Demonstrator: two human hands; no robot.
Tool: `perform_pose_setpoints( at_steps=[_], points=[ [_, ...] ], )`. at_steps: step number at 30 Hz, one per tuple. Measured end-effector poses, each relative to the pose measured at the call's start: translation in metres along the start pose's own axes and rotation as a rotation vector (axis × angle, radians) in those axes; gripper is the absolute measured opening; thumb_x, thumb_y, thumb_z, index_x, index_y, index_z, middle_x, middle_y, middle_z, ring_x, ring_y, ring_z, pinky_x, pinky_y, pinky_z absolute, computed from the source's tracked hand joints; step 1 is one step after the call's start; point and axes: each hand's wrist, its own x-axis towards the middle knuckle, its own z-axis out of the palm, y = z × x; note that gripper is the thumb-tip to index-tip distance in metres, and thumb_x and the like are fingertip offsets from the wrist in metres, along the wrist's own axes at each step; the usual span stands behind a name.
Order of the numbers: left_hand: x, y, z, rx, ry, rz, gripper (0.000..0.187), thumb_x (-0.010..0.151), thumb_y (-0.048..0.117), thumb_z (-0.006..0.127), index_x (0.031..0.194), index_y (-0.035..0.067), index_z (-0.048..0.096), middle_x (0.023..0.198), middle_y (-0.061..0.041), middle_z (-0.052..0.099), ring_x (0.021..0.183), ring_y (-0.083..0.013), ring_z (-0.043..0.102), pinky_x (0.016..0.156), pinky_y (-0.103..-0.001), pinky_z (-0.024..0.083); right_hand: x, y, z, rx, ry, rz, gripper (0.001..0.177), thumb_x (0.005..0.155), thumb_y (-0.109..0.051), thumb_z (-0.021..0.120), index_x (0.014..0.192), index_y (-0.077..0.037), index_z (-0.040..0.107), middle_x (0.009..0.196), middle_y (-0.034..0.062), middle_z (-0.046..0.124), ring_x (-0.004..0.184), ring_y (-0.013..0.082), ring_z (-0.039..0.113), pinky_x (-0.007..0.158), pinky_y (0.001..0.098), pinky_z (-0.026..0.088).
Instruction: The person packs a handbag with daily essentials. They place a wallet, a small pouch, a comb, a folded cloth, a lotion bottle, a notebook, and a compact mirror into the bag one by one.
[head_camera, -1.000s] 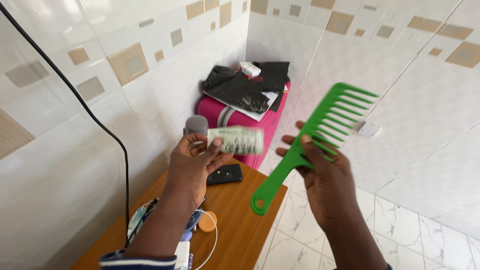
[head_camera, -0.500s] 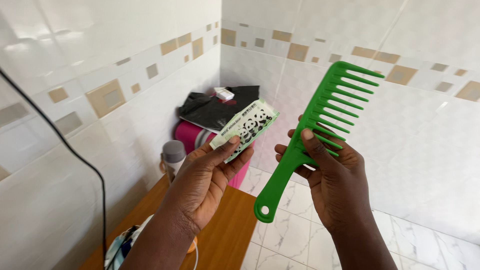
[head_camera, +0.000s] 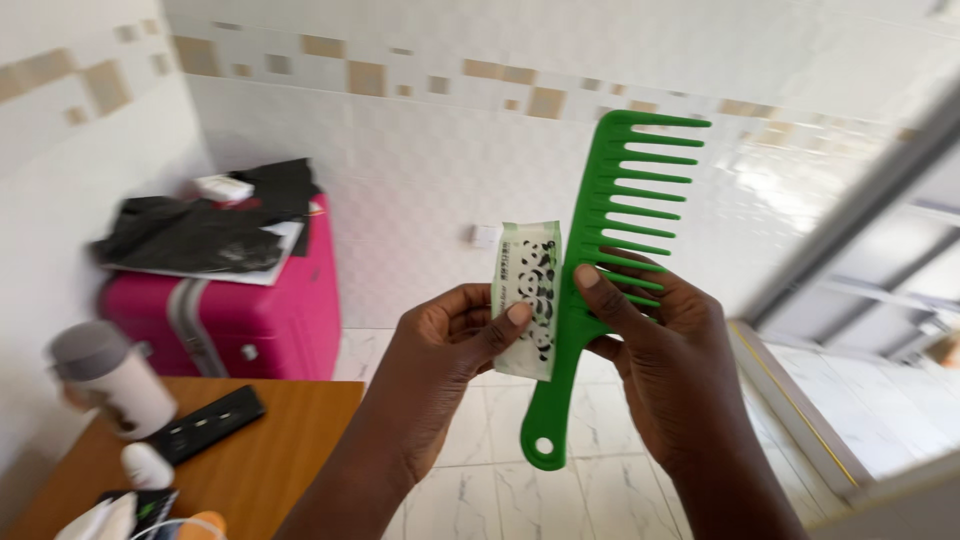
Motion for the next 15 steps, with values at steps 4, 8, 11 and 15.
perform_pose_setpoints(
  at_steps=[4,8,11,15],
  points=[
    [0.006,-0.024,0.058,0.105,-0.089,-0.138,0.044,0.08,0.035,0.08,0.108,0.002,0.074,0.089,-0.006,0.077,0.087,-0.0134,0.069,0.09,-0.033,0.055,-0.026,-0.02,-0.065,-0.062,0.165,-0.05,0.031,0.088,-0.018,0.075,0.114,-0.001,0.072,0.098,0.0087,0.077,0.087,0.0171,0.071,0.08,0.04,0.057],
    [0.008,-0.061,0.116,0.17,-0.216,-0.23,0.044,0.08,0.035,0.081,0.108,0.002,0.075,0.089,-0.005,0.077,0.087,-0.0123,0.067,0.086,-0.03,0.052,-0.061,-0.032,-0.135,-0.131,0.334,-0.106,0.028,0.084,-0.016,0.079,0.107,0.0,0.074,0.095,0.0097,0.078,0.088,0.0181,0.072,0.084,0.0387,0.059],
    [0.007,-0.104,0.166,0.137,-0.331,-0.261,0.043,0.079,0.034,0.082,0.106,0.002,0.074,0.09,-0.005,0.079,0.087,-0.012,0.07,0.087,-0.028,0.055,-0.096,-0.035,-0.193,-0.225,0.482,-0.121,0.027,0.081,-0.015,0.08,0.104,0.0,0.076,0.094,0.0108,0.079,0.087,0.0181,0.073,0.085,0.0364,0.059],
    [-0.007,-0.175,0.23,0.19,-0.391,-0.333,0.038,0.078,0.029,0.084,0.1,0.0,0.073,0.087,-0.006,0.079,0.083,-0.0129,0.072,0.083,-0.029,0.059,-0.144,-0.024,-0.276,-0.307,0.691,-0.084,0.026,0.081,-0.015,0.08,0.103,-0.001,0.075,0.093,0.0079,0.078,0.084,0.0159,0.071,0.08,0.0331,0.057]
  ],
)
